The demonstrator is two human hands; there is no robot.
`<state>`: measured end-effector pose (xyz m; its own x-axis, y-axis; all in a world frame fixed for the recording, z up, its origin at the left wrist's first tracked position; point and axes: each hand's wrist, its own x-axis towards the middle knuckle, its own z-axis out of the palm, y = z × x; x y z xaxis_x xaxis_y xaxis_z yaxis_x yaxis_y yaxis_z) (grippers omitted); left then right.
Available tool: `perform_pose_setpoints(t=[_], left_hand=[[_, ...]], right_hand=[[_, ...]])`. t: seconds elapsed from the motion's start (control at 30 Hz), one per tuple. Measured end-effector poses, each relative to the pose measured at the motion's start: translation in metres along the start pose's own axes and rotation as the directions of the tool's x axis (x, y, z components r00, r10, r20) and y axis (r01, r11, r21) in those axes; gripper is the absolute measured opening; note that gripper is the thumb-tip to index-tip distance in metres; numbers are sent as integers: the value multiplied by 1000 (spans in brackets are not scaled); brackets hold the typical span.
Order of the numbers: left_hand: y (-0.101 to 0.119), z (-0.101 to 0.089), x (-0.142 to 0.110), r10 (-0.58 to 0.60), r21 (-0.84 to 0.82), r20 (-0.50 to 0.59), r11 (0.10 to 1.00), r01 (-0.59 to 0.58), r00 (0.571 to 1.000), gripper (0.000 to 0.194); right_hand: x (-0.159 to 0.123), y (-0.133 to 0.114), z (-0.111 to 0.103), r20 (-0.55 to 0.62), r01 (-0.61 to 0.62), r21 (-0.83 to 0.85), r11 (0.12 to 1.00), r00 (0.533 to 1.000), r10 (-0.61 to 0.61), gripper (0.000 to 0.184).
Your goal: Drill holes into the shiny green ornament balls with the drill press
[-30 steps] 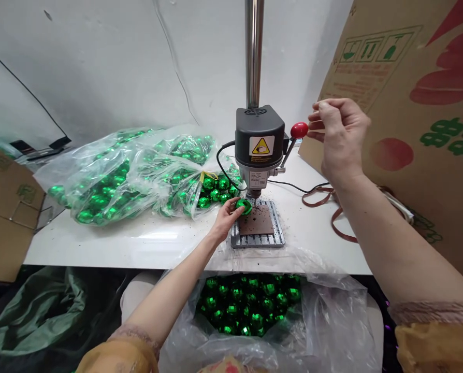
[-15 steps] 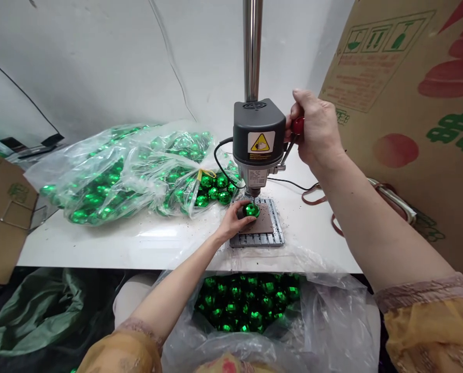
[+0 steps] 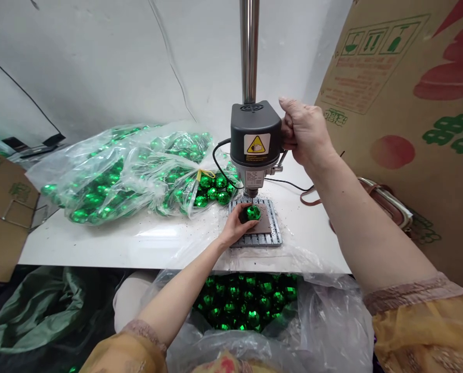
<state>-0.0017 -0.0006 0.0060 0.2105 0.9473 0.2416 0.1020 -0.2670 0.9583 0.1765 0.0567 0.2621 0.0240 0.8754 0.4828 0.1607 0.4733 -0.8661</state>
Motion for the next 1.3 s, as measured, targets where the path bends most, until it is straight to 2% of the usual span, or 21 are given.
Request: perform_pose_setpoints(t=[0.07, 0.13, 0.27, 0.37, 0.43, 0.57, 0.9, 1.03, 1.2, 1.3], left_hand=[[1, -1, 0, -1, 13, -6, 1000, 1, 1000, 61], [1, -1, -1, -10, 22, -9, 1000, 11, 1000, 61], [0, -1, -1, -20, 16, -7, 1000, 20, 1000, 61], [-2, -2, -1, -9, -6, -4, 1000, 9, 1000, 59], [-2, -2, -1, -11, -9, -4, 1000, 11, 1000, 59], [-4, -2, -1, -16, -3, -13, 1000, 16, 1000, 60], [-8, -2, 0, -24, 23, -35, 999, 24, 999, 61], [-6, -3, 0, -20, 7, -20, 1000, 21, 1000, 62], [-6, -3, 0, -14, 15, -18, 1000, 14, 1000, 62], [-8, -3, 0, -6, 25, -23, 1000, 7, 1000, 61]], right_hand=[[-7, -9, 1, -9, -153, 61, 986, 988, 154, 51], [-15, -13, 2, -19, -168, 99, 981, 985, 171, 50], [-33, -5, 3, -95, 21, 162, 987, 995, -5, 54], [-50, 6, 3, -168, 204, 187, 961, 971, -173, 59], [-62, 12, 3, -192, 281, 156, 947, 949, -250, 59], [-82, 19, 5, -221, 315, 38, 948, 928, -299, 59], [-105, 36, 9, -298, 374, 142, 916, 899, -321, 60], [-106, 42, 8, -268, 428, 164, 889, 886, -377, 58], [-106, 51, 8, -271, 581, 169, 796, 804, -529, 53], [-108, 60, 8, -250, 615, 120, 780, 779, -576, 49]])
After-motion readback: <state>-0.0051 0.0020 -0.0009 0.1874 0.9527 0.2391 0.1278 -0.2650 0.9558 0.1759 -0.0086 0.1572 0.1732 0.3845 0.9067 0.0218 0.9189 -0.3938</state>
